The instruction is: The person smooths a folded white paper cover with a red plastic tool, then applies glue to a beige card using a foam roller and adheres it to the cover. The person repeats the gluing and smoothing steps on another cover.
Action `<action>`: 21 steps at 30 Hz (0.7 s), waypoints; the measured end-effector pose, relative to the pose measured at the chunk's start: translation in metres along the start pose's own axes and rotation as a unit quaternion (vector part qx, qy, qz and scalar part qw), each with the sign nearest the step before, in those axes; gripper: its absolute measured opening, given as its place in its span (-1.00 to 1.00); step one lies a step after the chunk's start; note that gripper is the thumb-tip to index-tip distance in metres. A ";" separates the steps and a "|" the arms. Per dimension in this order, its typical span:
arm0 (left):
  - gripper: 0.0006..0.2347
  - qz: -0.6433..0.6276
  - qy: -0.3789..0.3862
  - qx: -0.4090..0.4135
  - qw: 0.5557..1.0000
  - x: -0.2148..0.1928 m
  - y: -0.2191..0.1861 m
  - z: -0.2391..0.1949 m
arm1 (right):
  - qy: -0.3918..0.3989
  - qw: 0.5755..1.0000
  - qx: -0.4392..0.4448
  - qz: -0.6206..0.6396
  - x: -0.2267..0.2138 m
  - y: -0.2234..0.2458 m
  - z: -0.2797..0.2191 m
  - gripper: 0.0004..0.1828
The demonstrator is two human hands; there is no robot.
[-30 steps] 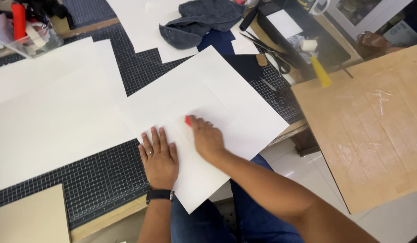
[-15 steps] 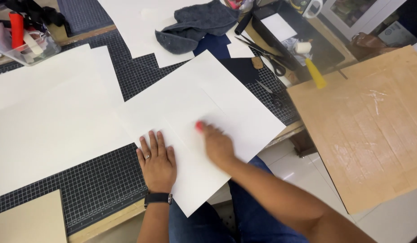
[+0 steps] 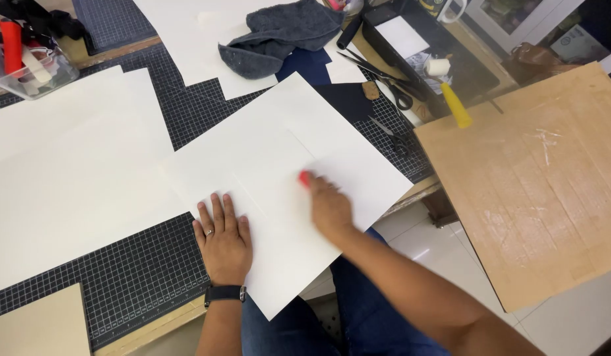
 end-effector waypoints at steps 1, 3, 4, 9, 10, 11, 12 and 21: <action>-0.47 -0.001 0.001 -0.001 1.000 0.000 -0.001 -0.001 | 0.001 1.000 -0.001 -0.001 -0.006 -0.018 0.003 -0.44; -0.48 0.009 -0.008 -0.001 1.000 -0.001 -0.002 -0.001 | -0.027 0.999 0.035 -0.021 -0.022 -0.052 0.017 -0.37; -0.48 0.009 -0.009 0.000 1.000 0.003 -0.002 -0.002 | -0.028 0.999 0.035 -0.021 -0.015 -0.068 0.027 -0.37; -0.44 0.047 -0.177 0.056 0.982 0.031 -0.030 0.021 | -0.123 0.984 -0.107 -0.068 -0.016 -0.118 0.071 -0.59; -0.44 0.047 -0.177 0.054 0.982 0.032 -0.047 0.025 | -0.122 0.984 -0.109 -0.068 -0.024 -0.110 0.065 -0.59; -0.43 0.049 -0.144 0.083 0.985 0.034 -0.064 0.029 | -0.126 0.975 -0.175 -0.057 -0.031 -0.100 0.058 -0.63; -0.42 0.050 -0.113 0.113 0.986 0.036 -0.083 0.035 | -0.131 0.961 -0.240 -0.047 -0.041 -0.090 0.053 -0.64; -0.41 0.030 -0.209 0.244 0.947 0.036 -0.121 -0.040 | -0.215 0.909 -0.354 -0.052 -0.018 -0.025 0.146 -0.45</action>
Point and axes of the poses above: each hand's wrist, its own z-axis towards the middle knuckle, its own x-axis out of the palm, y = z × x, the point moved 2 cm from there along z, towards the middle knuckle, and after that the axes turned 9 degrees about x, right-handed, at the moved point
